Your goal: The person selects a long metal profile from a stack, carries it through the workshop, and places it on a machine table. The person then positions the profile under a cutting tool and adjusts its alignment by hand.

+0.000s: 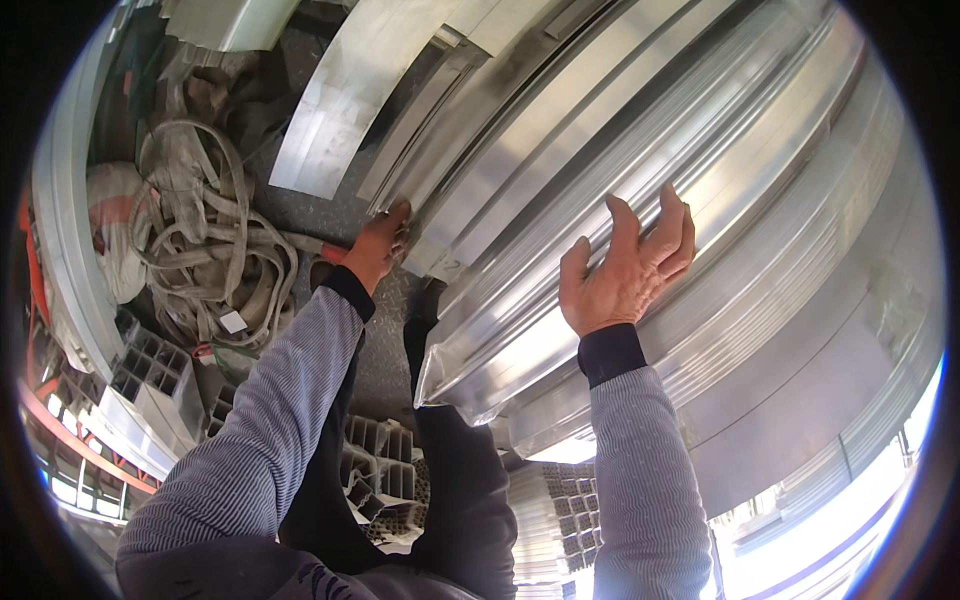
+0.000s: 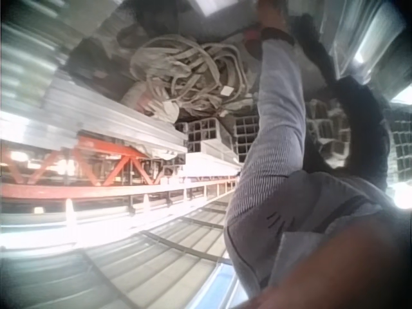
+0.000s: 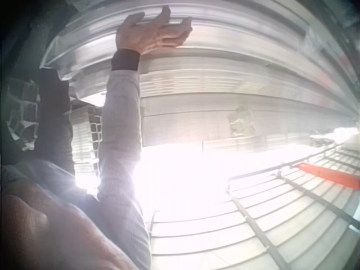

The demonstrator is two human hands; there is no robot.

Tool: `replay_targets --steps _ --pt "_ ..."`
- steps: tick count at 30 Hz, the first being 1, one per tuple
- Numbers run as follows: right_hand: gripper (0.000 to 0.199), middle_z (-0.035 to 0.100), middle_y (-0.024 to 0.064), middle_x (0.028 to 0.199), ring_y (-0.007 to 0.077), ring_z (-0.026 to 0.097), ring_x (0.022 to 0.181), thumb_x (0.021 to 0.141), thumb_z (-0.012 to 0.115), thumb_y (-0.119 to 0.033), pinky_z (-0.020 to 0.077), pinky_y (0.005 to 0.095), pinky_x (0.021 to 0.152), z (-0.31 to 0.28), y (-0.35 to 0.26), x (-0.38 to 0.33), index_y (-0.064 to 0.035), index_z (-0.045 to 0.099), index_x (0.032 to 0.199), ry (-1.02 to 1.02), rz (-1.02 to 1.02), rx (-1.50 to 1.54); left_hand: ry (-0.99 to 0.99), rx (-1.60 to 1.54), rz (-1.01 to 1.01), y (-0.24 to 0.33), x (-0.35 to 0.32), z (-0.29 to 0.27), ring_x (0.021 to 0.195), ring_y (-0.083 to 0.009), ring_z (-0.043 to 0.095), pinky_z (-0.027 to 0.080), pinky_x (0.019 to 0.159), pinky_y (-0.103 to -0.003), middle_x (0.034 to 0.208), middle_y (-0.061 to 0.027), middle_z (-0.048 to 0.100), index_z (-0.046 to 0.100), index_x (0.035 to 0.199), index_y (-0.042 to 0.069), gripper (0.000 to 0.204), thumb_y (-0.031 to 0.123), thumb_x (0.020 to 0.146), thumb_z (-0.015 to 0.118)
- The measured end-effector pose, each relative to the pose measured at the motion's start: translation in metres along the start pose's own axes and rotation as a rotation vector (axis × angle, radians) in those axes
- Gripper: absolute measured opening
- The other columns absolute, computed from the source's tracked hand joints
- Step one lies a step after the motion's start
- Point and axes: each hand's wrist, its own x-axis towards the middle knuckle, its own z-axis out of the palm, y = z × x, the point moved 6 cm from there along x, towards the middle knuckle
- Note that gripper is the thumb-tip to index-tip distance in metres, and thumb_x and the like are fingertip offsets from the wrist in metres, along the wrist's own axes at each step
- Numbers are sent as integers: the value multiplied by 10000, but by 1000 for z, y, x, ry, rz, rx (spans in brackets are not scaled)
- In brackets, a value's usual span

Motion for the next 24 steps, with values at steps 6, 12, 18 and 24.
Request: replay_targets --steps 6,12,18,24 --pt "444 245 173 1536 431 224 1410 737 654 -129 269 604 1127 -1 -1 1 -72 643 1178 20 -34 -11 10 -85 120 0 -7 7 586 -75 466 337 509 -255 779 43 538 539 928 142 300 336 946 766" --pt "465 255 187 1557 416 241 1408 753 637 -133 272 575 1131 -2 -2 0 -61 637 1213 41 -80 9 7 -149 130 0 -16 11 601 -54 476 345 502 -226 773 48 523 513 900 145 290 285 955 761" --pt "465 297 209 1543 416 255 1412 791 611 -214 244 577 1159 -2 -1 -1 -50 652 1224 51 -110 -43 -36 -190 240 10 -34 16 610 -57 485 361 502 -238 771 35 532 530 922 117 281 259 945 771" --pt "463 304 197 1542 386 265 1418 851 592 -284 221 576 1172 5 7 -6 -77 656 1260 48 -81 -60 -26 -243 254 14 -52 22 652 -114 555 421 571 -266 865 -27 585 590 1012 41 302 283 945 759"
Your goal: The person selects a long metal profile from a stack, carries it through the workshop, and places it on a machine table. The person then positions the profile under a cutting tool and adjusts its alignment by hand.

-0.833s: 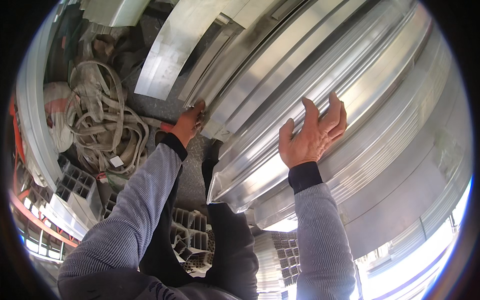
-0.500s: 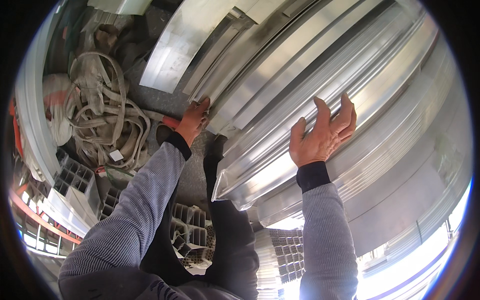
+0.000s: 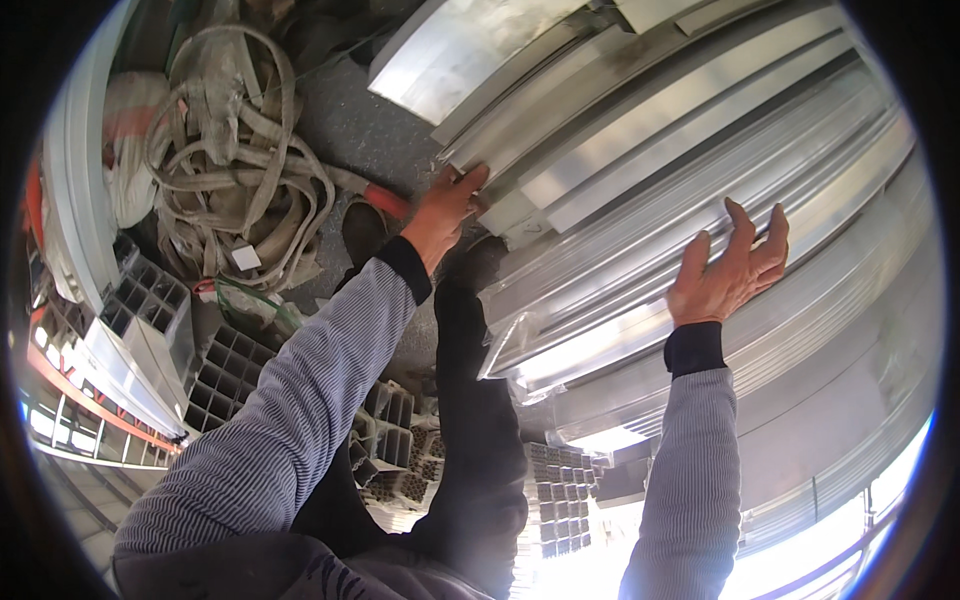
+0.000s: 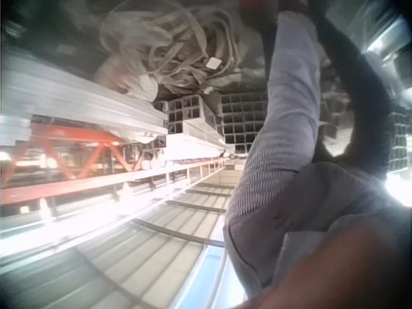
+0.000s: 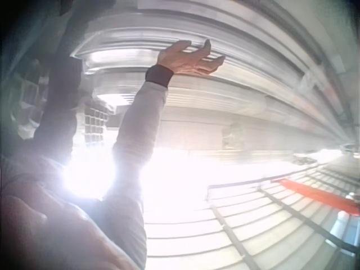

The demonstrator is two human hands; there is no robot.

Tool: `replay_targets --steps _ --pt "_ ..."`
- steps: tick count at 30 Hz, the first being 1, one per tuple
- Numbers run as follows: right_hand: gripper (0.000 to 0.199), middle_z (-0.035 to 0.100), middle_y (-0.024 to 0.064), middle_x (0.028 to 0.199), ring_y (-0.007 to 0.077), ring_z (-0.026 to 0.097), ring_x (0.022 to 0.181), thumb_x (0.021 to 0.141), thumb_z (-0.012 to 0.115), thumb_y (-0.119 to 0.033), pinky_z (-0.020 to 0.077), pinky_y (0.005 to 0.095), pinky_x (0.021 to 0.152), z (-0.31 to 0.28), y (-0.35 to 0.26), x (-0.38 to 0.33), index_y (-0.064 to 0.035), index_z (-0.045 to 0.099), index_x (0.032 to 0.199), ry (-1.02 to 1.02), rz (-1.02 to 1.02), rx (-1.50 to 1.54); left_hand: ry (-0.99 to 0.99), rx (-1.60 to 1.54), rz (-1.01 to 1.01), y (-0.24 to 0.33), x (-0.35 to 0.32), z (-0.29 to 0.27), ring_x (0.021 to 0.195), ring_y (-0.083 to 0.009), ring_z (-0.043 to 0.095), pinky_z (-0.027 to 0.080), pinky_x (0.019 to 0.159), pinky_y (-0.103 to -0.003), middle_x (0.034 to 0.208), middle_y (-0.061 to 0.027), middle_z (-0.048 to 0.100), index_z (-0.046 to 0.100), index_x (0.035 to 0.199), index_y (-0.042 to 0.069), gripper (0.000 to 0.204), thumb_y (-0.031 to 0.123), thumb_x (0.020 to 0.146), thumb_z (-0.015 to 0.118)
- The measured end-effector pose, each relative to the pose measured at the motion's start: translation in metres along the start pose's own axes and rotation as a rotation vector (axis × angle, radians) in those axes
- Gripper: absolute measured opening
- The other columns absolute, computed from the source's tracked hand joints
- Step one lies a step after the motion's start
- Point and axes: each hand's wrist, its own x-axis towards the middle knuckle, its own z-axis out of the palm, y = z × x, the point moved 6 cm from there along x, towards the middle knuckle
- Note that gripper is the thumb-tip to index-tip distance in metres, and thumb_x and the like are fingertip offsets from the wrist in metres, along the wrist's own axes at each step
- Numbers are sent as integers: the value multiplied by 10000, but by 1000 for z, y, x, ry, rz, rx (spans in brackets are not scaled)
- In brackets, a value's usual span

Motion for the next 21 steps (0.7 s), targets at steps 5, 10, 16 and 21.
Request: replay_targets --steps 5,10,16,21 --pt "493 293 167 1552 366 269 1416 848 615 -293 223 555 1176 -2 2 3 -116 625 1308 -51 69 -60 -25 -12 17 -2 -2 0 746 -149 576 454 631 -308 912 -57 611 609 1069 7 355 284 923 777" --pt "584 502 146 1450 426 423 1316 806 697 -318 307 531 1142 -17 -35 18 -145 605 1356 -71 6 -106 -25 38 59 -6 9 -2 876 -161 600 484 751 -329 987 -79 656 640 1187 -19 386 221 913 769" --pt "639 557 141 1411 429 502 1258 795 717 -394 437 592 1006 -6 -69 34 -145 610 1373 -493 186 -706 -90 -2 119 -12 14 -6 862 -155 599 486 744 -322 1000 -74 657 648 1168 -2 338 225 934 738" --pt "560 616 147 1325 379 545 1233 829 724 -340 482 544 981 -14 -106 44 -129 626 1339 -344 -172 -563 -198 -2 98 -12 18 -13 764 -159 606 508 667 -313 983 -82 642 633 1093 7 315 276 952 718"
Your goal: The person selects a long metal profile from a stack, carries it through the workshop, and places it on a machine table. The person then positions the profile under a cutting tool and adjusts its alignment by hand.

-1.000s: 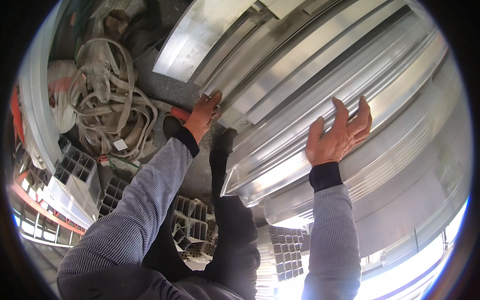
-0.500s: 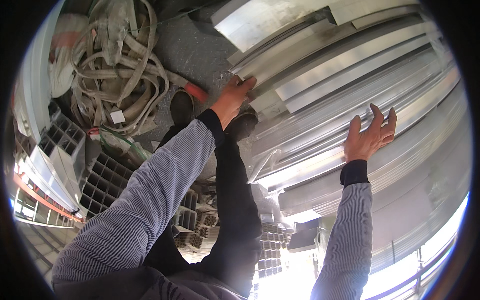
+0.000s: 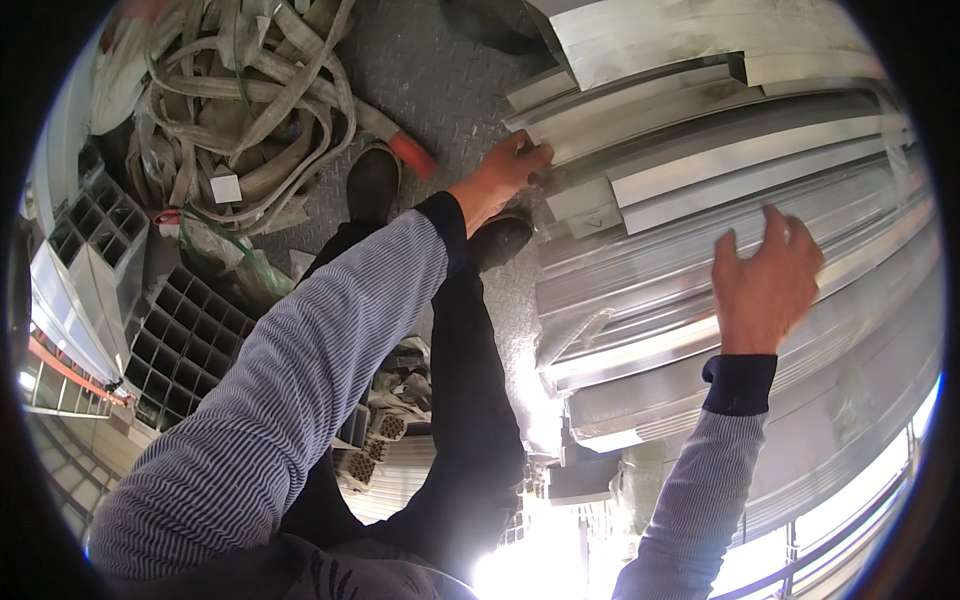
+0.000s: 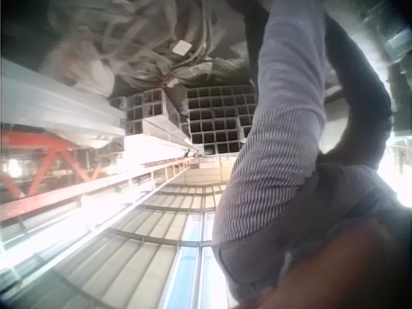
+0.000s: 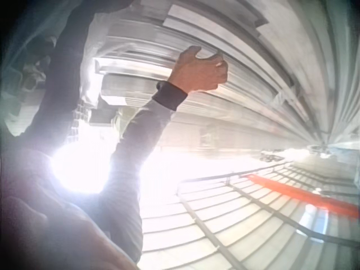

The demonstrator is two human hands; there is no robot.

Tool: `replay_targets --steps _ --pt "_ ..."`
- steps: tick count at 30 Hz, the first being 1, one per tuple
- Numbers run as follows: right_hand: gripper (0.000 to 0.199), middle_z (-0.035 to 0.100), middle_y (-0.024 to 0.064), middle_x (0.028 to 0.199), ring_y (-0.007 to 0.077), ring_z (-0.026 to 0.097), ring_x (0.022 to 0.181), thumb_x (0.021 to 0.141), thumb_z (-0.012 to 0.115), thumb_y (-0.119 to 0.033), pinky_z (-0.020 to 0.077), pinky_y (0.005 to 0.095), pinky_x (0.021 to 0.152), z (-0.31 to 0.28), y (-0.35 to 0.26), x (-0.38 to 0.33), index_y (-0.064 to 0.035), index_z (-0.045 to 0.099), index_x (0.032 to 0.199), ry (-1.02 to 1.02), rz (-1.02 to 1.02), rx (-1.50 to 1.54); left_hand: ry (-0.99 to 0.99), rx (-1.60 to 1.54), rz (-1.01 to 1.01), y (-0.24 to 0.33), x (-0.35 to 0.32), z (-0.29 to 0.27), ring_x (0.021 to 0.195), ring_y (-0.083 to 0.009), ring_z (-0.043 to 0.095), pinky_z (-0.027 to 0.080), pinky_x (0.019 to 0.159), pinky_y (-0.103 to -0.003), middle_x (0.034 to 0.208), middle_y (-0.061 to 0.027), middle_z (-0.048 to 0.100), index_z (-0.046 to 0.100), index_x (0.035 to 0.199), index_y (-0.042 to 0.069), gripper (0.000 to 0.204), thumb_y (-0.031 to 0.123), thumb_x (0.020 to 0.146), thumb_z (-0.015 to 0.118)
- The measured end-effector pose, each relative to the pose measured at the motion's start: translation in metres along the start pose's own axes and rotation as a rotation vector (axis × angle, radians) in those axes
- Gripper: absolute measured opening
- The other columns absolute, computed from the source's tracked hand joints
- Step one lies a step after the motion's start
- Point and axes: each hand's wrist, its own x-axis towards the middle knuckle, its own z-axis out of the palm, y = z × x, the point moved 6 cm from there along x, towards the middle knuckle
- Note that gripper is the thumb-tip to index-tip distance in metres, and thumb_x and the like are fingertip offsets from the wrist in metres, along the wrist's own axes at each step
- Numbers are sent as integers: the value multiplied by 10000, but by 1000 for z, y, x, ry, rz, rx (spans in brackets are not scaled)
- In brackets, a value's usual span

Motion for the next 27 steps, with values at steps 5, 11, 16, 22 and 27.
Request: replay_targets --steps 5,11,16,22,27 --pt "547 575 176 1340 395 514 1265 783 739 -167 472 489 1030 33 -101 24 -42 609 1299 48 -586 488 -73 -27 -24 0 1 -4 745 -168 653 553 695 -323 1018 -94 661 633 1123 2 277 239 981 658" --pt "533 554 150 1319 388 515 1258 734 747 -154 487 505 1008 76 -170 40 -96 637 1253 -56 -637 432 -106 -94 -101 -6 9 -9 820 -202 688 588 748 -338 1066 -131 679 634 1162 -26 254 179 1026 570" --pt "505 561 137 1242 381 540 1193 724 767 -160 512 479 974 83 -178 50 -129 643 1213 -60 -692 195 -100 -41 -66 -14 18 -10 799 -206 700 585 758 -338 998 -126 698 651 1140 -30 244 168 1041 549" --pt "241 617 87 1044 324 630 1030 771 721 -141 541 449 890 89 -187 62 -105 689 1007 -9 -748 198 -58 9 28 -15 17 -10 725 -209 709 600 632 -341 907 -115 687 657 1042 -31 213 167 1026 582" --pt "125 634 76 1005 307 666 953 799 659 -83 573 431 784 95 -192 70 -100 698 916 -29 -867 135 -17 -2 39 -13 14 -10 672 -222 713 598 589 -336 871 -113 681 650 1012 -33 205 163 1016 591"
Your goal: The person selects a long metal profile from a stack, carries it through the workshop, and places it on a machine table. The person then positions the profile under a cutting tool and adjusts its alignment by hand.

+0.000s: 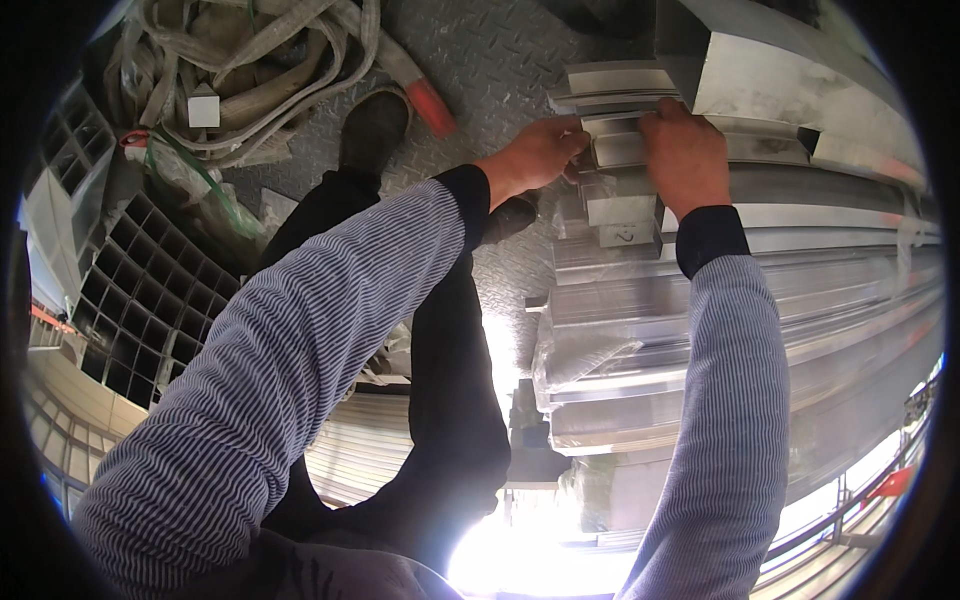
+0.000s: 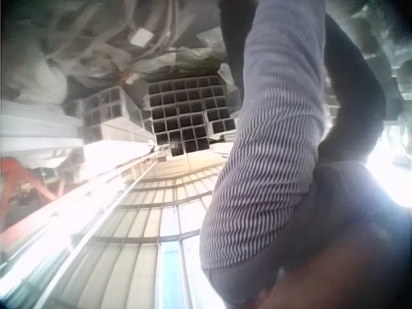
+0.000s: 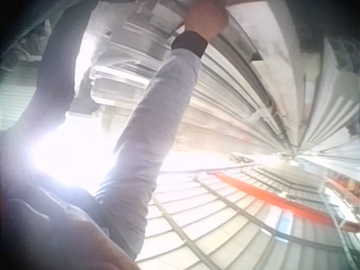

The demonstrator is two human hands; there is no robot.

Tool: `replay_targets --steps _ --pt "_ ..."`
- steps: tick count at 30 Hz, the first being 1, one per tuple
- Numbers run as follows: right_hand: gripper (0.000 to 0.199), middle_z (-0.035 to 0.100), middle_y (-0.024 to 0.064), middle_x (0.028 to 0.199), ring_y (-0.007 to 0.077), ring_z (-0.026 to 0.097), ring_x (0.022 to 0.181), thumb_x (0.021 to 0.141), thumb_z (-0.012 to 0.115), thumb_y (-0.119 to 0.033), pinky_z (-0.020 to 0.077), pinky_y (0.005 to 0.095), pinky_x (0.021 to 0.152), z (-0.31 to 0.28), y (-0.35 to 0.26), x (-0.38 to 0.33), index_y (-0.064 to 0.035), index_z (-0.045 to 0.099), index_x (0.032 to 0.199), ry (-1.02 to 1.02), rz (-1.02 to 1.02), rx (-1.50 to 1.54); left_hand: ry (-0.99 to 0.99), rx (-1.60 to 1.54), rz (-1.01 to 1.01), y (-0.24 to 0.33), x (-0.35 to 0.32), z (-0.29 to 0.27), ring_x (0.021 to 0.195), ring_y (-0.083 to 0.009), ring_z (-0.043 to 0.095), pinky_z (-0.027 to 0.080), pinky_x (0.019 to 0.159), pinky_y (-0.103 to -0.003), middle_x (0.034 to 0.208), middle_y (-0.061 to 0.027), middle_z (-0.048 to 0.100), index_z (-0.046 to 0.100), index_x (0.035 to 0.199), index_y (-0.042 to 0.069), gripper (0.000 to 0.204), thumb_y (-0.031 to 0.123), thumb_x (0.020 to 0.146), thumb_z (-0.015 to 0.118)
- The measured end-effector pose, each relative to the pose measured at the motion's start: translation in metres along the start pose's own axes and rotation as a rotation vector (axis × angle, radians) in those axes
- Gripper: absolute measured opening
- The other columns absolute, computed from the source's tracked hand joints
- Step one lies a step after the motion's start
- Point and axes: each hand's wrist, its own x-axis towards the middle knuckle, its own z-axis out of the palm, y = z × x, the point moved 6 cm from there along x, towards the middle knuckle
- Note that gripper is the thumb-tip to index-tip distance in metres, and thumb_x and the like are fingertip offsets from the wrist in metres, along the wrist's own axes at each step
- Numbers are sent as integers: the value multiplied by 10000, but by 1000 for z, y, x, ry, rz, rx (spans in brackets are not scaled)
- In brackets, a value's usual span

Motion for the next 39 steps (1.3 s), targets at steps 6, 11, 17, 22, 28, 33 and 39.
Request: replay_targets --steps 6,11,17,22,28,33,39 --pt "134 625 78 983 309 671 913 806 636 -41 571 442 744 -6 6 -9 -109 699 904 -5 -119 -5 85 33 75 2 -2 -2 643 -216 711 595 587 -341 792 -103 672 653 980 -11 196 160 1016 564" --pt "117 620 67 965 307 667 912 836 634 -54 570 434 748 -5 7 -9 -121 696 910 25 -96 37 95 -35 72 0 -6 -1 646 -194 691 582 582 -336 784 -92 674 669 1018 -1 191 150 1010 552" --pt "166 637 69 978 306 673 926 867 630 -75 570 432 759 2 8 -10 -152 718 983 37 -17 37 85 -60 65 3 -7 -4 638 -173 660 570 568 -312 800 -81 676 687 1071 7 190 120 992 556" --pt "297 666 106 1035 329 669 983 876 661 -115 560 462 819 6 5 -19 -140 685 1171 -32 92 149 85 -74 46 4 -9 -4 620 -157 645 551 559 -307 838 -83 691 682 1095 6 197 123 992 562" --pt "467 671 188 1129 364 667 1062 862 689 -146 548 467 901 -9 -23 -35 -68 620 1317 106 222 305 38 -27 35 6 -9 -5 619 -135 628 512 572 -280 918 -85 712 676 1190 -1 248 144 1017 574" --pt "534 671 269 1112 415 683 1021 838 685 -175 547 467 890 -31 -38 -56 65 584 1304 354 655 693 6 -198 -56 8 -13 0 767 -133 655 505 623 -263 949 -66 724 688 1193 4 263 161 1002 598" --pt "619 670 347 1092 474 672 1037 806 682 -200 527 468 921 -40 -62 -75 150 489 1279 325 1083 1010 76 -228 -88 29 -35 8 750 -98 585 450 626 -253 904 -29 698 719 1084 27 209 188 960 670"
